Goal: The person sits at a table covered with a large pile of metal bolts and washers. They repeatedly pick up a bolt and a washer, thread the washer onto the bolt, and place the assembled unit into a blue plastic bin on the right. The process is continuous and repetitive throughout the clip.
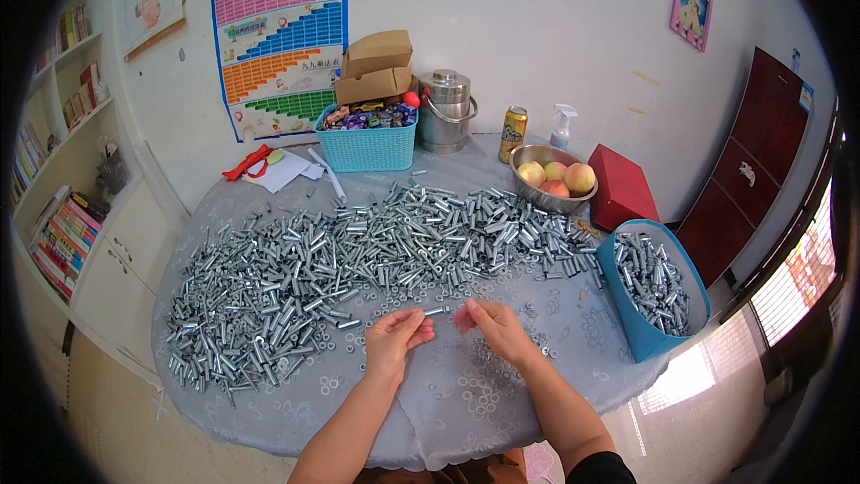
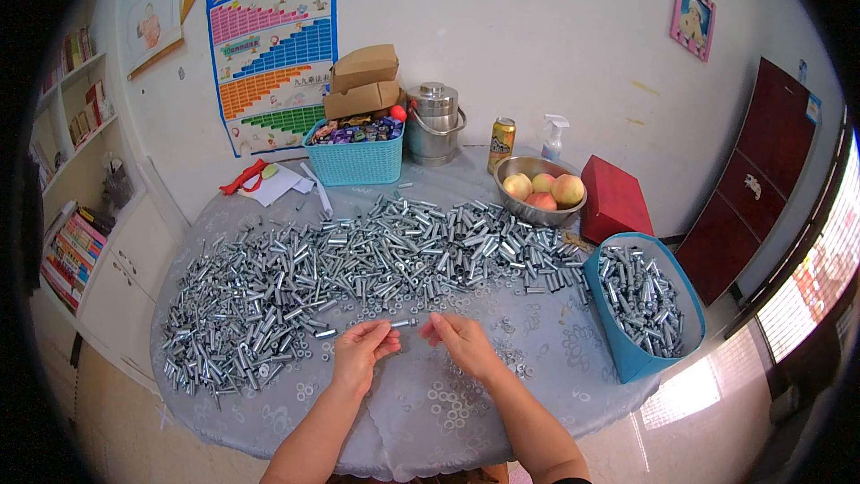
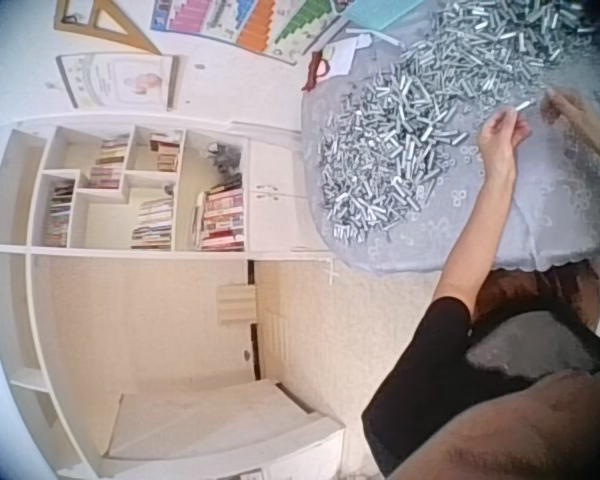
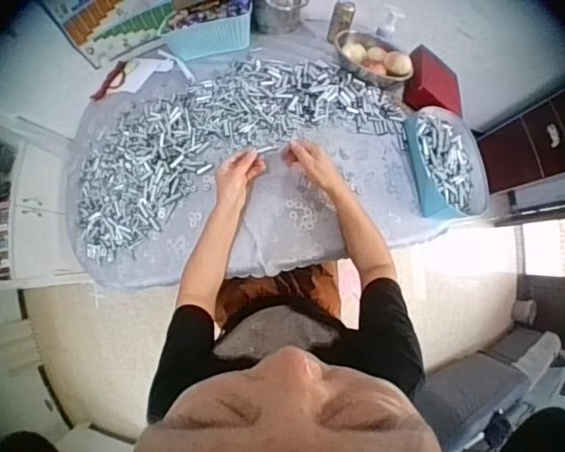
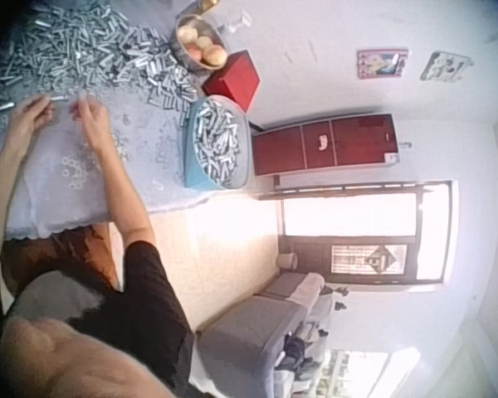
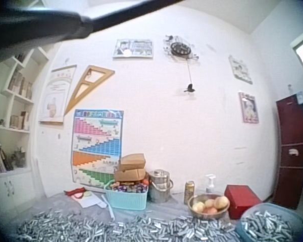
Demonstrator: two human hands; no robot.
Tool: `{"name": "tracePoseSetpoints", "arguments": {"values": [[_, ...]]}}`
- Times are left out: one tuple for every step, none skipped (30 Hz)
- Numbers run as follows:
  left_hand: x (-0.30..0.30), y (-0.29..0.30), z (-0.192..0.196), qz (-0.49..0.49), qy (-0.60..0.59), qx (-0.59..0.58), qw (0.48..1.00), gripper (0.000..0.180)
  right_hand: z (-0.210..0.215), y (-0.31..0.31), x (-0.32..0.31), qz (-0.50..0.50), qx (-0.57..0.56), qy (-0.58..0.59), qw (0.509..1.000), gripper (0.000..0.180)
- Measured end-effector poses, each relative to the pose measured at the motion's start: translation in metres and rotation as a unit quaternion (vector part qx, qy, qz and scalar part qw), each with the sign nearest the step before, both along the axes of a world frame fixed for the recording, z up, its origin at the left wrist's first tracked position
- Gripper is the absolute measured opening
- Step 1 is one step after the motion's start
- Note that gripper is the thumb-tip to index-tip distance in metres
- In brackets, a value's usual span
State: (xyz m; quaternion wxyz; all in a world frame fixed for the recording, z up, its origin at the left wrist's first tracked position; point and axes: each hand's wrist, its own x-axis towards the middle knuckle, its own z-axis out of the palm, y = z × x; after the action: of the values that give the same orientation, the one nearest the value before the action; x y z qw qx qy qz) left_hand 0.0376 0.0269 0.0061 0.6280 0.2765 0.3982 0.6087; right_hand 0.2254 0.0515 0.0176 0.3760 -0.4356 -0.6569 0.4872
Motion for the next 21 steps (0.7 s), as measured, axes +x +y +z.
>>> {"name": "tracePoseSetpoints", "arguments": {"values": [[0.000,0.000,0.000,-0.006,0.005,0.003,1.000,0.015,0.002,-0.002,-0.002,-0.013,0.010,0.025,1.000,0.036],[0.000,-0.001,-0.001,-0.012,0.009,0.006,1.000,0.016,0.007,-0.005,-0.007,-0.026,0.020,0.051,0.998,0.037],[0.002,-0.001,-0.001,-0.021,0.013,0.011,1.000,0.016,0.012,-0.008,-0.007,-0.043,0.031,0.075,0.996,0.037],[0.003,-0.001,0.001,-0.022,0.026,0.014,0.999,0.015,0.008,-0.006,-0.005,-0.033,0.010,0.064,0.997,0.038],[0.005,-0.003,0.004,-0.024,0.039,0.017,0.999,0.015,0.000,-0.002,-0.001,-0.024,-0.012,0.052,0.998,0.038],[0.009,-0.003,0.007,-0.028,0.051,0.022,0.998,0.014,-0.001,-0.001,0.004,-0.017,-0.032,0.041,0.999,0.038],[0.010,-0.003,0.007,-0.030,0.064,0.035,0.997,0.015,0.000,-0.001,0.006,-0.021,-0.042,0.039,0.998,0.036],[0.009,-0.004,0.005,-0.033,0.076,0.048,0.995,0.015,0.003,-0.002,0.003,-0.026,-0.051,0.038,0.998,0.034],[0.009,-0.004,0.003,-0.035,0.089,0.063,0.993,0.016,0.006,-0.002,0.001,-0.030,-0.059,0.038,0.997,0.031],[0.010,-0.004,0.003,-0.036,0.106,0.071,0.991,0.016,0.010,-0.004,0.000,-0.016,-0.033,0.030,0.999,0.029],[0.010,-0.005,0.005,-0.039,0.124,0.080,0.988,0.016,0.013,-0.005,-0.002,-0.004,-0.006,0.022,1.000,0.026],[0.009,-0.006,0.007,-0.036,0.143,0.088,0.985,0.017,0.016,-0.005,-0.005,0.014,0.019,0.013,1.000,0.024],[0.008,-0.007,0.009,-0.042,0.152,0.091,0.983,0.018,0.017,-0.005,-0.005,0.015,0.026,0.014,0.999,0.023],[0.012,-0.006,0.010,-0.043,0.143,0.098,0.984,0.019,0.017,-0.005,-0.004,0.016,0.033,0.016,0.999,0.022],[0.013,-0.007,0.011,-0.038,0.136,0.103,0.985,0.020,0.018,-0.004,-0.003,0.025,0.039,0.018,0.999,0.021],[0.012,-0.007,0.010,-0.032,0.130,0.108,0.985,0.021,0.023,-0.003,0.002,-0.018,0.051,-0.012,0.998,0.021],[0.011,-0.005,0.007,-0.037,0.127,0.122,0.984,0.025,0.031,0.000,0.009,-0.060,0.063,-0.042,0.995,0.022],[0.009,-0.002,0.006,-0.026,0.125,0.128,0.984,0.025,0.037,0.002,0.015,-0.101,0.074,-0.072,0.990,0.022],[0.007,-0.002,0.007,-0.015,0.123,0.132,0.984,0.025,0.033,0.011,0.030,-0.156,0.094,-0.011,0.983,0.021],[0.005,-0.001,0.008,-0.003,0.121,0.136,0.983,0.025,0.036,0.016,0.051,-0.228,0.141,-0.052,0.962,0.019],[0.002,0.000,0.010,0.013,0.122,0.116,0.986,0.024,0.046,0.019,0.074,-0.295,0.185,-0.092,0.933,0.018]]}}
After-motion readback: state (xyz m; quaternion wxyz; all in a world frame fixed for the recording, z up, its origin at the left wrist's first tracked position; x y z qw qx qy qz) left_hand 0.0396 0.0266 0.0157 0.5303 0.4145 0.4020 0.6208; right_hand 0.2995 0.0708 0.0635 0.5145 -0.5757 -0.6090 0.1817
